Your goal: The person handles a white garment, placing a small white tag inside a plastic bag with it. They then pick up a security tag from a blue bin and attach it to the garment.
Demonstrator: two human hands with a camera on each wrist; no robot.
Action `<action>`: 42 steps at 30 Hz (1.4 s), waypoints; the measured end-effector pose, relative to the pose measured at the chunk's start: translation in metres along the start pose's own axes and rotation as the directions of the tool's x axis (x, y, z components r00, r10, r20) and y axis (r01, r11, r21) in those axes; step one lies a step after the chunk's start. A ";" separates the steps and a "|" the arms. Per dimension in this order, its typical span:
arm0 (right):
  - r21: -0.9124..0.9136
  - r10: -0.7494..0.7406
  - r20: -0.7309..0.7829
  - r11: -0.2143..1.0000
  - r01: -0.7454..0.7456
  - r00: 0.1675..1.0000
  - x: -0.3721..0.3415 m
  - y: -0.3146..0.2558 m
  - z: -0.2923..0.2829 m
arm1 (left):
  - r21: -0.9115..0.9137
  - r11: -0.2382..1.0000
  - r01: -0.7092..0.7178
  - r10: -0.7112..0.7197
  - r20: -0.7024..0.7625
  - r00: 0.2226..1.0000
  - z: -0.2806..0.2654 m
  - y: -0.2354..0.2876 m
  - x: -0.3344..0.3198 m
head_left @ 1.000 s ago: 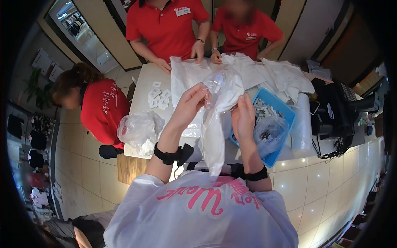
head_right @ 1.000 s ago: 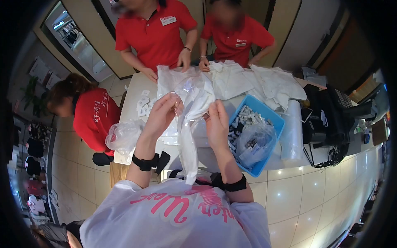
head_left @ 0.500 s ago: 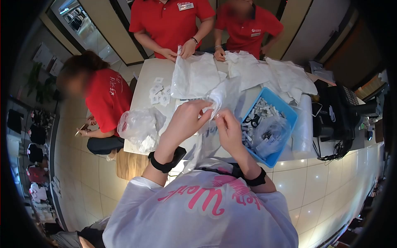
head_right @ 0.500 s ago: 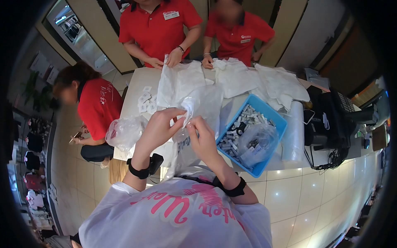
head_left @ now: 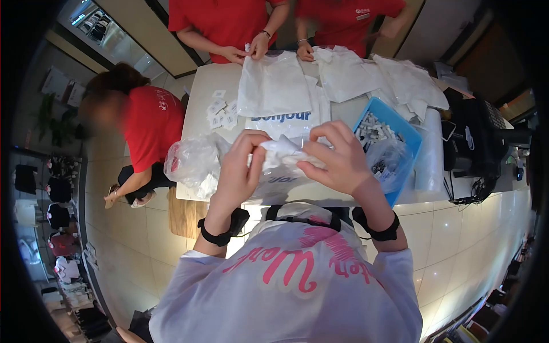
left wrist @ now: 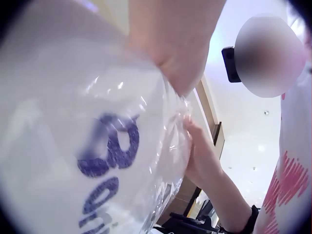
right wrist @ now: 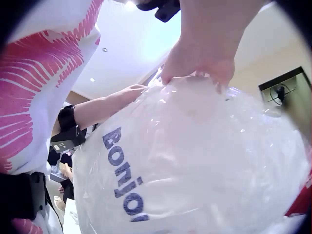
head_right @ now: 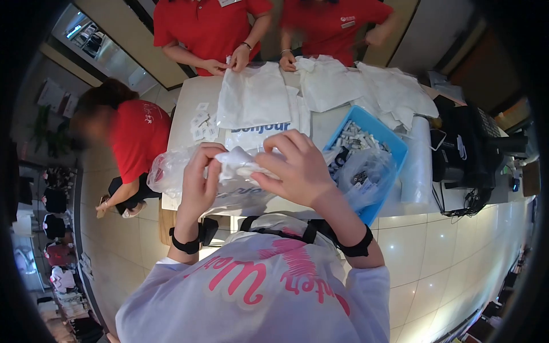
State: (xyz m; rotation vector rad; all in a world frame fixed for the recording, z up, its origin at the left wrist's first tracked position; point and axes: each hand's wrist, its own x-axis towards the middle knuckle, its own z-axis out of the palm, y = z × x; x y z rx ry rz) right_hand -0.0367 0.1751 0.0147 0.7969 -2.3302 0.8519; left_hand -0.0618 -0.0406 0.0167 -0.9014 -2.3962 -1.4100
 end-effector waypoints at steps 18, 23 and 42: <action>0.184 -0.254 0.344 0.962 0.200 0.904 -0.039 -0.022 0.054 | -0.261 0.938 0.227 -0.288 -0.228 0.930 0.005 -0.029 0.005; 0.308 -0.153 0.350 0.950 0.040 0.924 -0.050 -0.028 0.055 | -0.436 0.819 0.373 -0.441 -0.064 0.895 0.009 -0.031 0.001; 0.830 0.549 0.292 0.261 -0.493 0.783 0.001 -0.010 0.088 | -0.014 0.931 0.365 -0.365 -0.053 0.929 0.007 -0.008 -0.018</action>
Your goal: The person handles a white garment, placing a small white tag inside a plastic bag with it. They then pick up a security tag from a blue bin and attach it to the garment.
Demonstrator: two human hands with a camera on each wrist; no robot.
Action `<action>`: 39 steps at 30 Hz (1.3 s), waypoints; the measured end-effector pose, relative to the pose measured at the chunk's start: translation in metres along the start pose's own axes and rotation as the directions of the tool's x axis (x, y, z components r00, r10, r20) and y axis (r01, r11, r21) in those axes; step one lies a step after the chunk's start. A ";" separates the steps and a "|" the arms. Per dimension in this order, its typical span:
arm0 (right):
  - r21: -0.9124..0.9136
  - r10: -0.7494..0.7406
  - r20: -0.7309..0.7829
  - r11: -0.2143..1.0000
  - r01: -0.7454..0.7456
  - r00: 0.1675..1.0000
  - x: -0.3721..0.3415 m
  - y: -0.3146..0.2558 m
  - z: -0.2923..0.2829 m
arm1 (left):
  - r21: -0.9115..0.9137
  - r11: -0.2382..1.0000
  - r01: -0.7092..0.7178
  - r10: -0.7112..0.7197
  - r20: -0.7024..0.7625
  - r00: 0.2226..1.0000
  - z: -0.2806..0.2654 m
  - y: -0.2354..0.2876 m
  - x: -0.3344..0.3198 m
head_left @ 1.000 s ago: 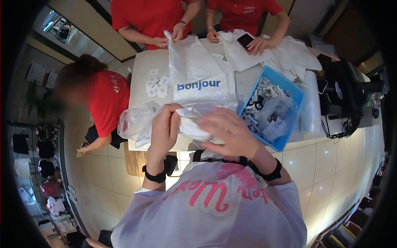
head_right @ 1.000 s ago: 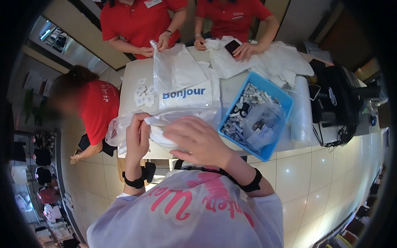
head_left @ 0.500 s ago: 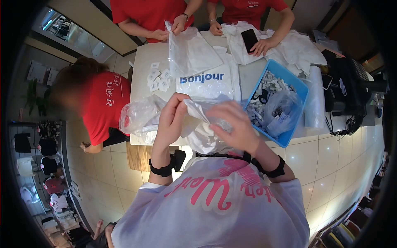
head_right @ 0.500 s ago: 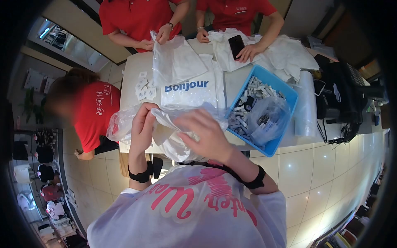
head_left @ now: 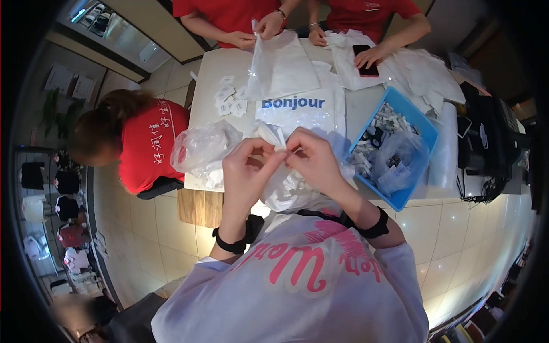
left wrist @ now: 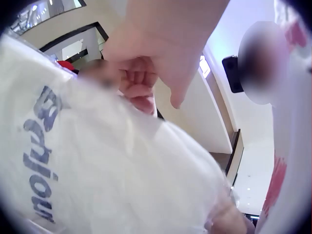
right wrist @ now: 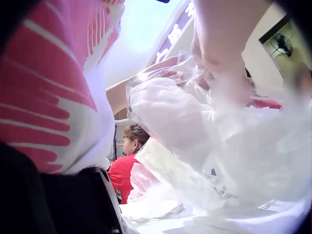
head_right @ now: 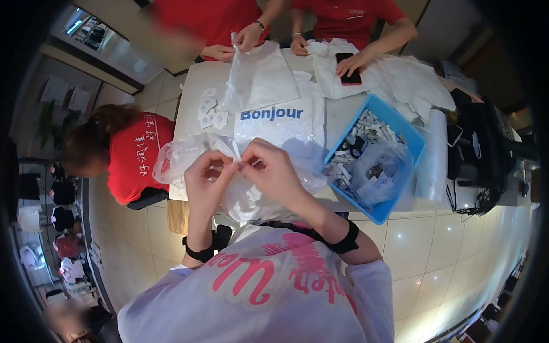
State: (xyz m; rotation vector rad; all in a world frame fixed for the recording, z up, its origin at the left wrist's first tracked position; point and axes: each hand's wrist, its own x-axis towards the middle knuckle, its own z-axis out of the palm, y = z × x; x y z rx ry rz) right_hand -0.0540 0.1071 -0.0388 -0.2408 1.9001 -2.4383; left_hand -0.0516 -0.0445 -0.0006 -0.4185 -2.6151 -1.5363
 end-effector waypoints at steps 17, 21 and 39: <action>0.144 0.178 0.055 0.972 -0.184 0.983 0.025 -0.013 -0.011 | -0.622 0.735 0.270 -0.248 0.124 0.961 -0.037 -0.037 0.002; 0.036 0.154 0.104 0.987 -0.159 0.983 0.031 -0.023 -0.023 | -0.631 0.714 0.304 -0.274 0.149 0.950 -0.030 -0.035 0.005; 0.007 0.173 0.154 0.984 -0.176 0.973 0.032 -0.041 -0.036 | -0.717 0.663 0.217 -0.258 0.054 0.965 -0.028 -0.029 0.008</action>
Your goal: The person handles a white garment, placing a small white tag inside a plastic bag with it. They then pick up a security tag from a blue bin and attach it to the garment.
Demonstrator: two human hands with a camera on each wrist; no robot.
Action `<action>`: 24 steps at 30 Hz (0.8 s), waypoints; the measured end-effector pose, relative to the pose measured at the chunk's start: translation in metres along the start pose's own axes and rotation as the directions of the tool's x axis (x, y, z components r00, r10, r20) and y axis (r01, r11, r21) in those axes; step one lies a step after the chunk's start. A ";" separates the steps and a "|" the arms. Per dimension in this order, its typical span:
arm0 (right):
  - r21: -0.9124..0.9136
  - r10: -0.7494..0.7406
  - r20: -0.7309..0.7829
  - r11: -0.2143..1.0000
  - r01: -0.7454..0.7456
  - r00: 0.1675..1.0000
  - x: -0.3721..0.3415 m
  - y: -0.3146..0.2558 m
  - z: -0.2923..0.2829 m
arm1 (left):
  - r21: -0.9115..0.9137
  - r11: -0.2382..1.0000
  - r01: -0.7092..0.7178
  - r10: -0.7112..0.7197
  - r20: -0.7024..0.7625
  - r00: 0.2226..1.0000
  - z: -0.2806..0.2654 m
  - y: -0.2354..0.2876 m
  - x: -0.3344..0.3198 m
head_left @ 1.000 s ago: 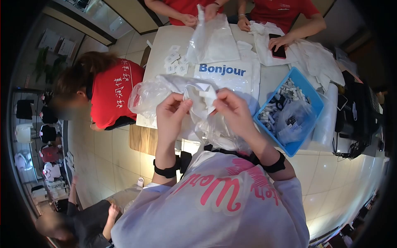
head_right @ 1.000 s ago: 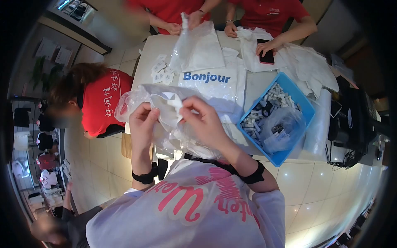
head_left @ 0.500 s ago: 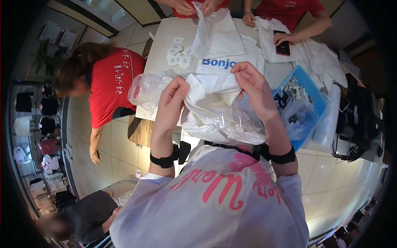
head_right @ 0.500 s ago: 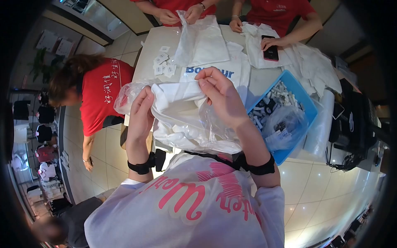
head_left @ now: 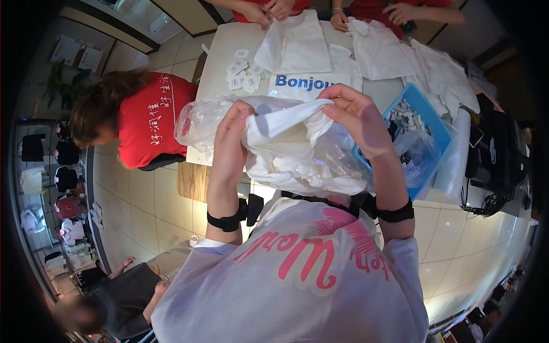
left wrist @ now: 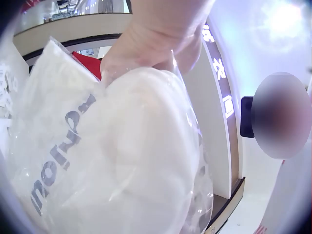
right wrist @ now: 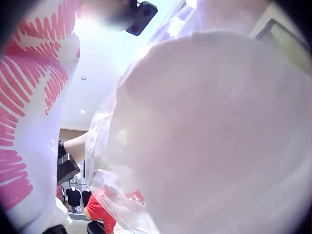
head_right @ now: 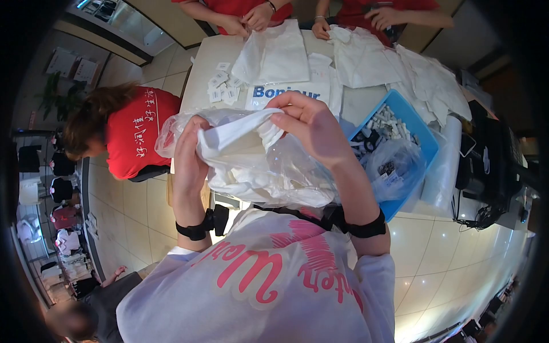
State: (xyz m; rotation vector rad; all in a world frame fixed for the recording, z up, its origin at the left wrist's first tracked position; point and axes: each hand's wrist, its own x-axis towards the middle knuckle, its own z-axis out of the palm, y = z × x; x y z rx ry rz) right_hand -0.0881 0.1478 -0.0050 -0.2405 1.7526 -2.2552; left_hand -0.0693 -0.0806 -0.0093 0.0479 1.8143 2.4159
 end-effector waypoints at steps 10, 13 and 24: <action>-0.353 0.055 0.154 0.936 0.003 0.986 -0.005 -0.016 0.016 | 0.189 0.962 -0.199 0.174 0.143 0.974 0.017 -0.004 0.005; -0.728 0.047 0.243 0.669 0.150 0.969 -0.018 -0.020 0.021 | 0.024 0.999 -0.043 0.043 0.019 0.999 0.020 -0.006 0.005; -0.254 -0.015 0.143 0.966 0.051 0.990 -0.011 0.018 0.003 | -0.200 0.964 0.173 -0.176 0.004 0.984 0.014 -0.009 0.009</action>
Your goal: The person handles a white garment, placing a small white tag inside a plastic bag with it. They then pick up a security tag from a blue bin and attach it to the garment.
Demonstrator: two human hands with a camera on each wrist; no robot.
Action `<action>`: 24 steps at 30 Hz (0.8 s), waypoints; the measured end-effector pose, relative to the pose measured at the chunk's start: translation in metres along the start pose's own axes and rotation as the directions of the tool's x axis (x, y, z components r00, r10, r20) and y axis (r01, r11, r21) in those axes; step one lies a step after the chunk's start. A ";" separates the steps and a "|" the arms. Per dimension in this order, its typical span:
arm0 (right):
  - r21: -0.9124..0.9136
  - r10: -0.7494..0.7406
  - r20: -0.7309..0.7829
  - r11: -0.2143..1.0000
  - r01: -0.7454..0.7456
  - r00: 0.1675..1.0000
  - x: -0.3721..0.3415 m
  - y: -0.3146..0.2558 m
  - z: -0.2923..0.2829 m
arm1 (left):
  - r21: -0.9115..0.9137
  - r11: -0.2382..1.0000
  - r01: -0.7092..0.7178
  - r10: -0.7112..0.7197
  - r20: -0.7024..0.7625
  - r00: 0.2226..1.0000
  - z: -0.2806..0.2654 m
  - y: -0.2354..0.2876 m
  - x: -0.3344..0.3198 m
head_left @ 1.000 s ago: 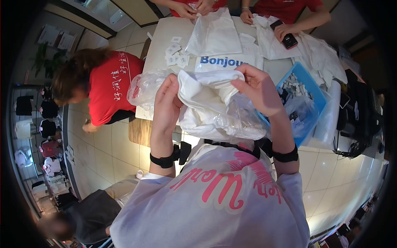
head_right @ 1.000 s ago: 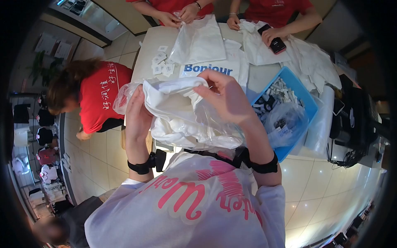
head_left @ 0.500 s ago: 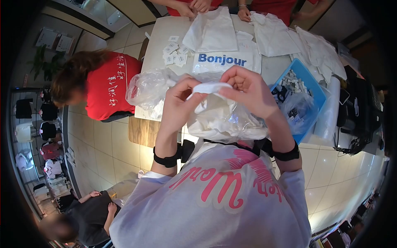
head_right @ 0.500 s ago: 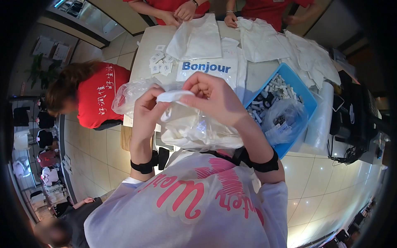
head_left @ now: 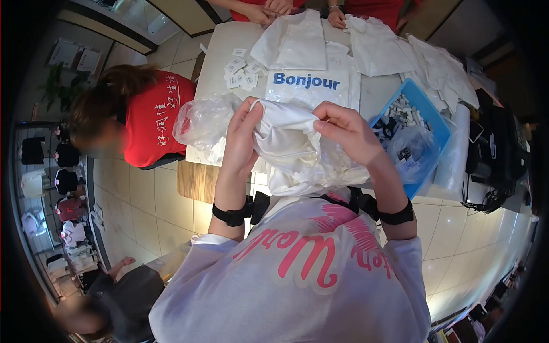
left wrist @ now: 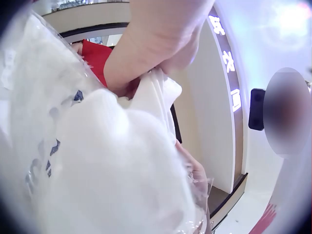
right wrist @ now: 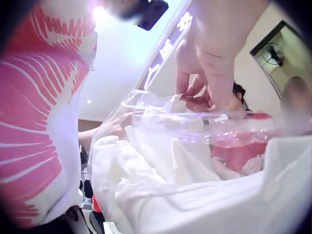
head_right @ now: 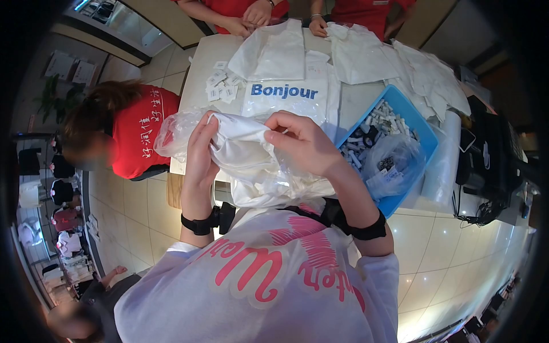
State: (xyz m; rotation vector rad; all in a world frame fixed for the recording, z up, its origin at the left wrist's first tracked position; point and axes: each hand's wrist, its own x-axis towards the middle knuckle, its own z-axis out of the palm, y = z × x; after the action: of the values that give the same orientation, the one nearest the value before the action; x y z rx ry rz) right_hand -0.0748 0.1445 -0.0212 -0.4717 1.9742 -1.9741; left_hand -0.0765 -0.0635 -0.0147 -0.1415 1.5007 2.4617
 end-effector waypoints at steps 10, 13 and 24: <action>0.253 0.153 -0.008 0.956 -0.146 0.988 0.005 0.015 0.001 | 0.010 1.000 -0.017 0.016 0.081 0.997 -0.015 -0.010 0.009; 0.373 0.210 -0.060 0.912 -0.173 0.976 0.006 0.023 0.001 | 0.212 0.976 -0.051 0.046 0.025 0.999 -0.022 -0.007 0.006; 0.353 0.208 -0.163 0.925 -0.140 0.964 0.005 0.025 0.008 | 0.512 0.859 -0.006 -0.093 0.167 0.982 -0.013 -0.015 -0.015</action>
State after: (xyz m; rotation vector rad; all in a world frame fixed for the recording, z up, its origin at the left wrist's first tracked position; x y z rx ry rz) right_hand -0.0765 0.1348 -0.0466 -0.0123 1.6570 -2.2514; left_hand -0.0587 -0.0709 -0.0307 0.1520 1.9703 1.8899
